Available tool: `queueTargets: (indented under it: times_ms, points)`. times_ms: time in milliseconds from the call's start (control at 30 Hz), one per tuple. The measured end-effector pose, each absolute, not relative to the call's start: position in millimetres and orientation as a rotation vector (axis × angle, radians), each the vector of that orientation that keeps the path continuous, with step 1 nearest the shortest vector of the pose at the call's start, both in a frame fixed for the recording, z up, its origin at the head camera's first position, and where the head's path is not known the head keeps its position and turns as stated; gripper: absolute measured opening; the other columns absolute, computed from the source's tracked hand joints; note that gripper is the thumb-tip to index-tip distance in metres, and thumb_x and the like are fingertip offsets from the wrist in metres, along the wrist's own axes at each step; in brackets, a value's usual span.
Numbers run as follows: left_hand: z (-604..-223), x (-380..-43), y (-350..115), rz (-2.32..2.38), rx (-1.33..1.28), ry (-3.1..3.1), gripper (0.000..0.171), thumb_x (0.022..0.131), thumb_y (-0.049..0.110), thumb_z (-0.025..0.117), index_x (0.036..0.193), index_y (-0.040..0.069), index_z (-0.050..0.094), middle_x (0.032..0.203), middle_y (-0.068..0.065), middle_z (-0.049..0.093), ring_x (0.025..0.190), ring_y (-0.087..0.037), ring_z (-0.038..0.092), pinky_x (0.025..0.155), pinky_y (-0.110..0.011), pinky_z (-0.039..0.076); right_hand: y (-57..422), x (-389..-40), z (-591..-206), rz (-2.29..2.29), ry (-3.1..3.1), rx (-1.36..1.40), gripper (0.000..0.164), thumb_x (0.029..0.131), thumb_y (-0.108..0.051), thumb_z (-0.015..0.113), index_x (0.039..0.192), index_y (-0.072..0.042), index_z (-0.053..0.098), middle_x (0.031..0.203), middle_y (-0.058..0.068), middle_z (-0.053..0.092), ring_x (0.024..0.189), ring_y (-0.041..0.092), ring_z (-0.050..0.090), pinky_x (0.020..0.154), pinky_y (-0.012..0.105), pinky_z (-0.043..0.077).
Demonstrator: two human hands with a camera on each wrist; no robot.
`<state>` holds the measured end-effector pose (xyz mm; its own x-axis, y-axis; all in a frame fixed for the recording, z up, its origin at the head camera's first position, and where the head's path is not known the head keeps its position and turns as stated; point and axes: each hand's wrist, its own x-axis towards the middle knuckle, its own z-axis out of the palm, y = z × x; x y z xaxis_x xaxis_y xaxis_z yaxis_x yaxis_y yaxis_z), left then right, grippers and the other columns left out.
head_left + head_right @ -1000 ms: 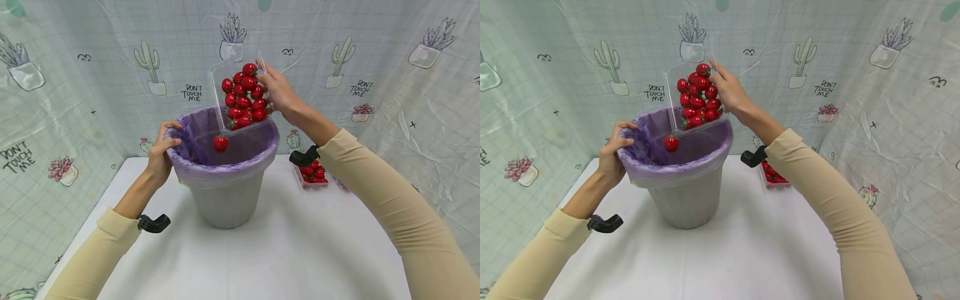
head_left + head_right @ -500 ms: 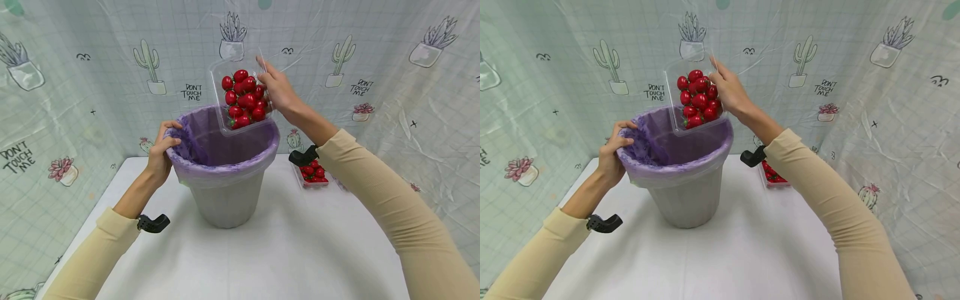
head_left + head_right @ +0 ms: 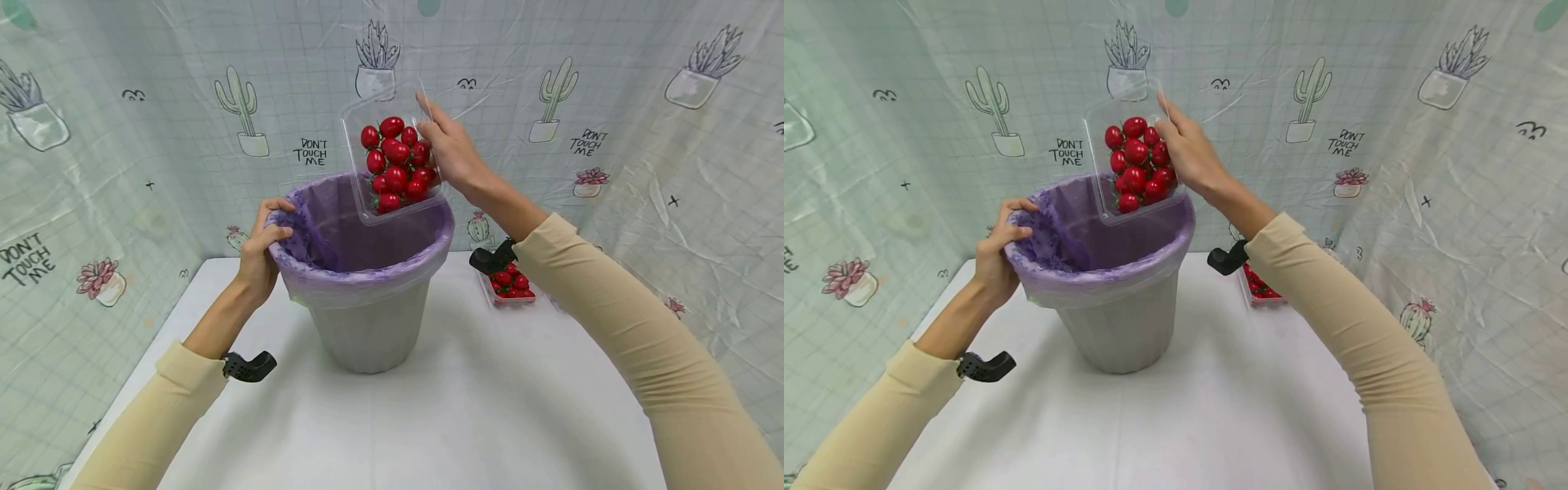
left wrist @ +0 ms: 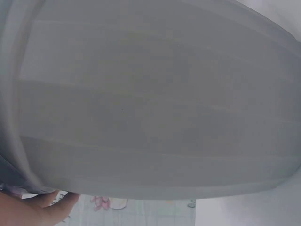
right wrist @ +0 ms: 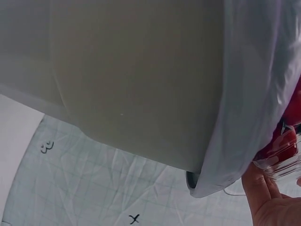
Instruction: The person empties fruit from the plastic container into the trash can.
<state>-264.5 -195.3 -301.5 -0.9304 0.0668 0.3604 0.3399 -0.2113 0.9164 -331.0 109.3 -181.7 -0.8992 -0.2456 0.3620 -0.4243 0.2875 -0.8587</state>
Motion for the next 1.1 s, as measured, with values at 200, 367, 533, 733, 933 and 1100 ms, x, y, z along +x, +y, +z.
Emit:
queueTargets:
  times_ms: [200, 367, 533, 733, 933, 1100]
  points:
    - [-302.3, -264.4, -195.9, -2.259, -0.492, -1.846, 0.036, 0.083, 0.012, 0.041, 0.115, 0.024, 0.051, 0.128, -0.004, 0.042, 0.114, -0.021, 0.042, 0.093, -0.033, 0.039, 109.6, -331.2, -183.1, 1.6, -2.373, 0.679, 0.055, 0.108, -0.032, 0.038, 0.162, -0.036, 0.028, 0.083, -0.002, 0.044, 0.066, 0.014, 0.046, 0.073, 0.03, 0.046]
    - [-303.2, -264.5, -195.9, -2.26, -0.491, -1.843, 0.036, 0.082, 0.012, 0.041, 0.114, 0.024, 0.051, 0.129, -0.005, 0.041, 0.114, -0.023, 0.041, 0.094, -0.035, 0.039, 108.7, -331.1, -183.4, 1.552, -2.371, 0.723, 0.056, 0.109, -0.031, 0.037, 0.164, -0.033, 0.025, 0.1, 0.0, 0.05, 0.07, 0.016, 0.051, 0.089, 0.03, 0.045]
    - [-303.5, -264.7, -195.5, -2.26, -0.495, -1.845, 0.036, 0.082, 0.012, 0.041, 0.115, 0.025, 0.051, 0.129, -0.005, 0.041, 0.115, -0.023, 0.041, 0.095, -0.036, 0.038, 109.3, -330.6, -182.8, 1.522, -2.378, 0.731, 0.055, 0.11, -0.031, 0.036, 0.163, -0.034, 0.025, 0.127, 0.006, 0.061, 0.089, 0.017, 0.06, 0.106, 0.029, 0.043]
    - [-302.2, -264.5, -194.4, -2.255, -0.486, -1.841, 0.036, 0.082, 0.012, 0.041, 0.114, 0.024, 0.051, 0.127, -0.005, 0.042, 0.113, -0.022, 0.042, 0.094, -0.035, 0.039, 109.5, -332.1, -181.3, 1.467, -2.397, 0.73, 0.055, 0.11, -0.032, 0.036, 0.163, -0.036, 0.023, 0.169, -0.011, 0.029, 0.137, 0.005, 0.045, 0.123, 0.023, 0.025]
    - [-302.3, -264.5, -194.2, -2.256, -0.488, -1.84, 0.036, 0.082, 0.012, 0.041, 0.114, 0.024, 0.052, 0.127, -0.004, 0.042, 0.113, -0.022, 0.042, 0.094, -0.036, 0.039, 109.0, -332.3, -180.8, 1.496, -2.377, 0.722, 0.056, 0.11, -0.031, 0.036, 0.164, -0.035, 0.022, 0.17, -0.009, 0.027, 0.143, 0.008, 0.043, 0.122, 0.025, 0.029]
    - [-302.3, -263.9, -194.7, -2.254, -0.483, -1.852, 0.036, 0.082, 0.012, 0.041, 0.115, 0.025, 0.051, 0.128, -0.004, 0.042, 0.114, -0.023, 0.042, 0.093, -0.035, 0.04, 108.0, -332.0, -179.0, 1.441, -2.389, 0.727, 0.056, 0.111, -0.03, 0.036, 0.164, -0.032, 0.021, 0.171, -0.012, 0.021, 0.154, -0.002, 0.02, 0.125, 0.019, 0.016]
